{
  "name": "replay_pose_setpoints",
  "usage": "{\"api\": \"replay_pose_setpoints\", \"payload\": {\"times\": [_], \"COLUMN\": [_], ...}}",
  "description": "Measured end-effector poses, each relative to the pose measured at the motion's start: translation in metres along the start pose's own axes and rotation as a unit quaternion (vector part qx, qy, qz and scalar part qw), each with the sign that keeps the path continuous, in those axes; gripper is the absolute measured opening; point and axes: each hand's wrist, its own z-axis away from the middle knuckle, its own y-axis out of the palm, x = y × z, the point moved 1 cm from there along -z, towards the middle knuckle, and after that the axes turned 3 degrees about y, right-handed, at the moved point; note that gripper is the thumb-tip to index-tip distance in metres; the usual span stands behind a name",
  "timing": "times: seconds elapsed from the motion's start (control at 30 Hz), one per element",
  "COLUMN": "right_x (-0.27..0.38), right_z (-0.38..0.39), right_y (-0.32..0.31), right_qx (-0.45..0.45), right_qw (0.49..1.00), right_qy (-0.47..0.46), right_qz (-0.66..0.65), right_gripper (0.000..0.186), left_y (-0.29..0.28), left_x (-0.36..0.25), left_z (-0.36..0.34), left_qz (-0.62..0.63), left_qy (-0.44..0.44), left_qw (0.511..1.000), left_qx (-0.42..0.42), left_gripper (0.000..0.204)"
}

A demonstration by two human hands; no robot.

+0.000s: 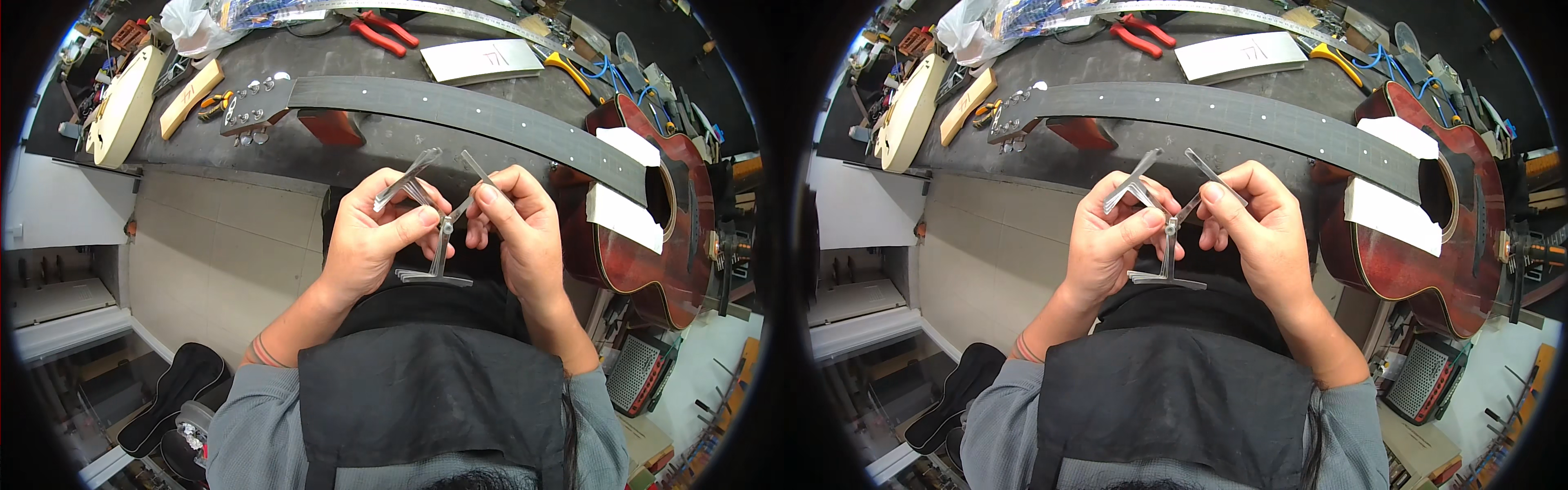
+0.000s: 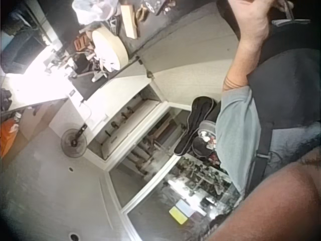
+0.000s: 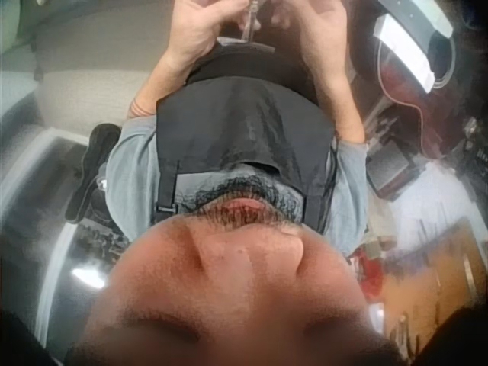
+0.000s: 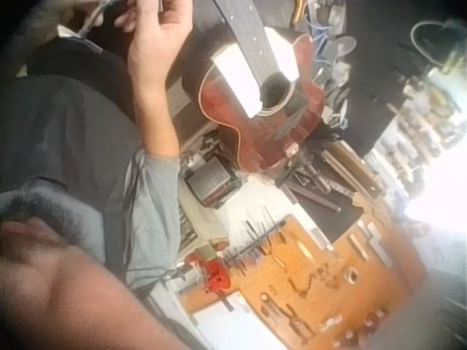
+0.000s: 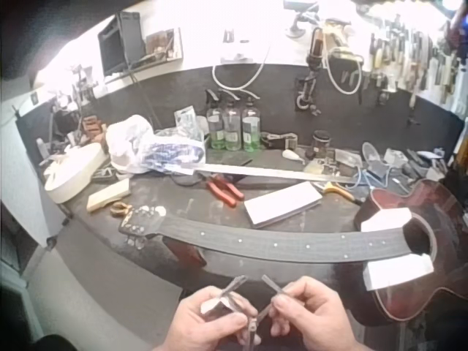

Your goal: The person sands the fretboard of a guitar neck using a sanding block. They repeatedly rub the block along the length of the neck, flip the neck to sand the edges, and inspect the surface between sanding passes. The person also uses a small metal tool to check the fretboard surface.

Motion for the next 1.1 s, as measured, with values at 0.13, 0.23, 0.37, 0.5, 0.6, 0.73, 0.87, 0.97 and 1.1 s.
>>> {"api": "replay_pose_setpoints", "payload": {"times": [0.13, 0.23, 0.37, 0.5, 0.6, 0.73, 0.87, 0.97, 1.1], "right_x": [-0.001, -0.002, -0.004, -0.003, -0.003, -0.006, -0.014, -0.02, -0.012], "right_z": [0.001, 0.001, 0.002, 0.002, 0.002, 0.004, 0.008, 0.009, 0.017], "right_y": [-0.002, -0.003, -0.004, -0.003, -0.003, -0.001, 0.006, 0.011, 0.025], "right_qx": [-0.003, 0.002, 0.0, 0.0, -0.001, 0.014, 0.046, 0.066, 0.079], "right_qw": [1.0, 1.0, 1.0, 1.0, 0.999, 0.997, 0.991, 0.993, 0.996], "right_qy": [0.001, -0.002, -0.003, -0.006, -0.001, 0.026, 0.05, 0.039, -0.016], "right_qz": [-0.006, -0.013, -0.013, -0.023, -0.043, -0.065, -0.112, -0.086, 0.03], "right_gripper": [0.021, 0.021, 0.021, 0.02, 0.02, 0.02, 0.022, 0.022, 0.018], "left_y": [0.0, 0.0, -0.002, -0.003, -0.008, -0.019, -0.025, -0.03, -0.03], "left_x": [0.003, 0.005, 0.008, 0.005, 0.01, 0.017, 0.02, 0.021, 0.021], "left_z": [-0.001, -0.001, -0.001, -0.002, -0.002, -0.005, -0.003, -0.002, -0.003], "left_qz": [0.007, 0.007, 0.029, 0.131, 0.238, 0.326, 0.285, 0.289, 0.352], "left_qy": [0.02, 0.027, 0.031, 0.009, 0.006, 0.013, 0.053, 0.049, 0.03], "left_qw": [1.0, 1.0, 0.999, 0.989, 0.967, 0.939, 0.954, 0.956, 0.936], "left_qx": [-0.008, -0.01, 0.022, 0.062, 0.086, 0.11, 0.073, 0.004, -0.01], "left_gripper": [0.017, 0.019, 0.022, 0.026, 0.026, 0.018, 0.024, 0.026, 0.032]}}
